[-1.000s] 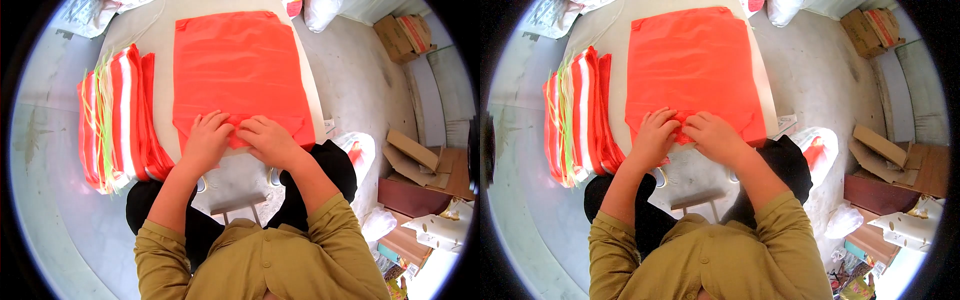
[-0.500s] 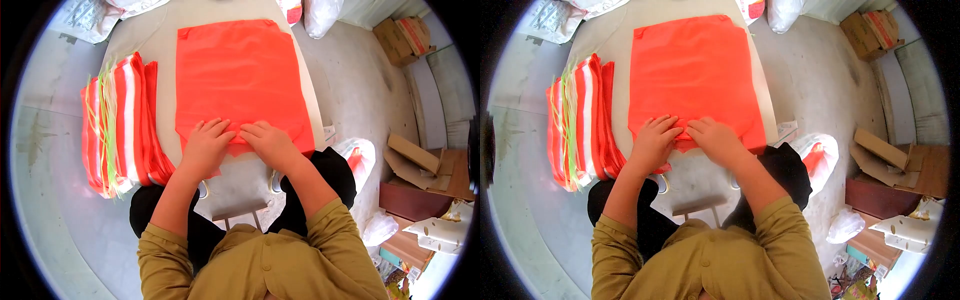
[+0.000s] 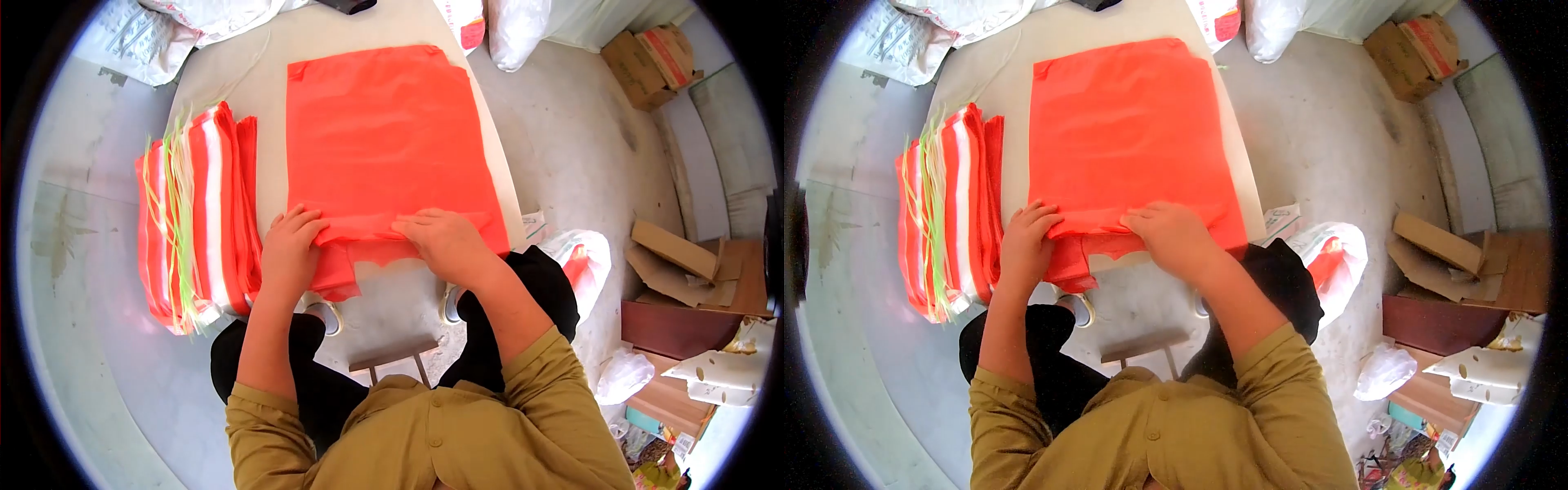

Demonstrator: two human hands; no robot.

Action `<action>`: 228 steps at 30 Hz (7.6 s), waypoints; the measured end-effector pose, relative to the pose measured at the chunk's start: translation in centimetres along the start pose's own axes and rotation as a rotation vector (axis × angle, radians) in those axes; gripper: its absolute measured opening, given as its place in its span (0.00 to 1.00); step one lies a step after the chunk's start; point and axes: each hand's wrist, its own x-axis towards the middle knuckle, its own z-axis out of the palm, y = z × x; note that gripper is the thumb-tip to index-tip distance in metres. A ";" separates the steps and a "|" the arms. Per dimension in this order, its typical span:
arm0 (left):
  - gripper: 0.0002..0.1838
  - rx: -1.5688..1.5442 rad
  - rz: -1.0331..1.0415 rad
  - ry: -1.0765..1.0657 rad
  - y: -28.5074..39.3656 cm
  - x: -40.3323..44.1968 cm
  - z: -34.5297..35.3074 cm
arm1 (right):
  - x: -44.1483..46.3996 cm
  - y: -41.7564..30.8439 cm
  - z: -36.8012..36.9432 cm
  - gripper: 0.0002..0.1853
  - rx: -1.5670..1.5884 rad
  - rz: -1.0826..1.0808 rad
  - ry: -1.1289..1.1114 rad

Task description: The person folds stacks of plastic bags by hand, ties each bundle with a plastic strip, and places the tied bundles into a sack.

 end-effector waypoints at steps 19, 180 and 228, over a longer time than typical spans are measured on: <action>0.12 -0.510 -0.450 -0.155 0.3 -0.3 -2.5 | 5.4 3.6 -5.1 0.12 0.296 0.338 -0.589; 0.11 -0.902 -0.702 0.036 -0.8 -0.9 0.3 | -1.3 6.7 -10.6 0.18 0.059 0.471 -0.110; 0.41 0.151 -0.010 -0.117 4.2 0.7 3.3 | 2.0 3.2 2.1 0.41 -0.204 -0.068 -0.176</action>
